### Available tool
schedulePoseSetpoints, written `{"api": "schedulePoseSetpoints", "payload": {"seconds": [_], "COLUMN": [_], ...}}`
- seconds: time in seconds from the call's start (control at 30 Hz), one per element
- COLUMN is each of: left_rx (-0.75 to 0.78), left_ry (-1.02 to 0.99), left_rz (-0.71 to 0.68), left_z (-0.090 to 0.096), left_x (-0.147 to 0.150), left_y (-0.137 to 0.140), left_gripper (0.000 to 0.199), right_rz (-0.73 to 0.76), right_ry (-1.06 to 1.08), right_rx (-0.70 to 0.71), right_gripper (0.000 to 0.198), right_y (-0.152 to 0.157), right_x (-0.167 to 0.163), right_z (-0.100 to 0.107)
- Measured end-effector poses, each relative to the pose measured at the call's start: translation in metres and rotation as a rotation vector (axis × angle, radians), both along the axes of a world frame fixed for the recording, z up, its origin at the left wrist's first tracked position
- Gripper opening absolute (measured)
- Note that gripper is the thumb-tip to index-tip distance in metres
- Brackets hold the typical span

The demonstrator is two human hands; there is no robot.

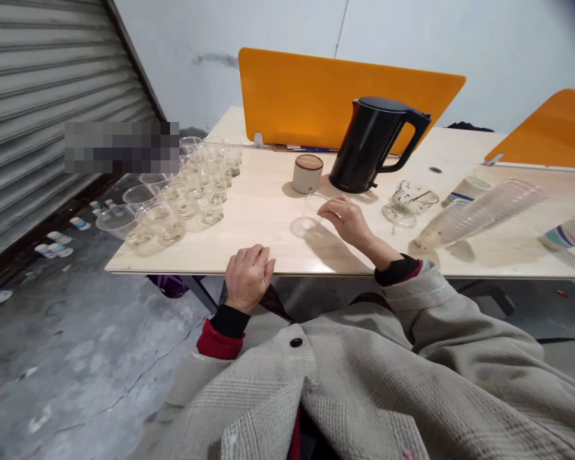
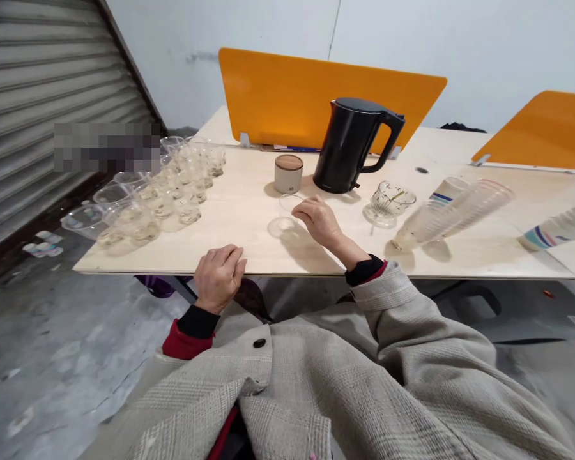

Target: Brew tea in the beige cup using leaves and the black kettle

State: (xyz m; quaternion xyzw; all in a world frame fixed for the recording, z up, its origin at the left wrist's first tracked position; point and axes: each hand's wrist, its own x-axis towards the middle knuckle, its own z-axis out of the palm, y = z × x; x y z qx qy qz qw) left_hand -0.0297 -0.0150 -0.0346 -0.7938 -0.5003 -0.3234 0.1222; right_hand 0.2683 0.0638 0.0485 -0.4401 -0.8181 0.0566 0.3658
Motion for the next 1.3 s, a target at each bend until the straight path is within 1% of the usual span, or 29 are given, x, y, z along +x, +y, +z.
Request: {"api": "schedulePoseSetpoints", "payload": {"seconds": [0.07,0.23,0.33,0.5,0.63,0.7,0.8,0.9,1.0,1.13,1.23,1.3], "left_rx": [0.018,0.042,0.042,0.095,0.122,0.133,0.148,0.173,0.174,0.181,0.187,0.195], "left_ry": [0.015,0.039,0.048,0.035,0.031,0.021,0.019,0.029,0.033,0.033,0.033,0.035], "left_rz": [0.011,0.013,0.021,0.001,-0.004,-0.008,-0.016,-0.014,-0.011,-0.018,-0.018,-0.017], "left_z": [0.001,0.002,0.002,0.001,0.0,0.0,0.0,0.001,0.0,0.0,0.0,0.001], "left_x": [0.0,-0.001,-0.001,-0.001,-0.001,0.0,0.0,0.001,0.001,0.001,0.002,0.002], "left_y": [0.0,0.0,0.0,0.0,0.0,0.0,0.0,-0.001,-0.001,-0.002,-0.002,-0.003], "left_gripper": [0.035,0.035,0.035,0.033,0.031,0.029,0.027,0.027,0.027,0.027,0.027,0.026], "right_rz": [0.001,-0.023,-0.003,0.02,0.043,0.05,0.033,-0.029,-0.162,-0.318,-0.371,-0.375], "right_ry": [0.011,0.02,0.034,0.065,0.061,0.064,0.068,0.07,0.109,0.161,0.137,0.113], "right_rx": [-0.004,-0.016,-0.004,0.014,0.053,0.08,0.112,0.129,0.085,-0.088,-0.191,-0.244], "right_gripper": [0.034,0.025,0.024,0.023,0.018,0.017,0.027,0.032,0.044,0.074,0.096,0.107], "right_y": [0.001,0.003,0.003,0.003,0.003,-0.001,-0.008,-0.008,0.009,0.057,0.098,0.122], "right_x": [0.002,0.003,0.003,0.0,-0.001,0.0,0.006,0.016,0.027,0.035,0.029,0.021], "right_z": [-0.001,-0.002,-0.003,-0.01,-0.014,-0.013,-0.006,0.005,0.015,0.022,0.024,0.025]}}
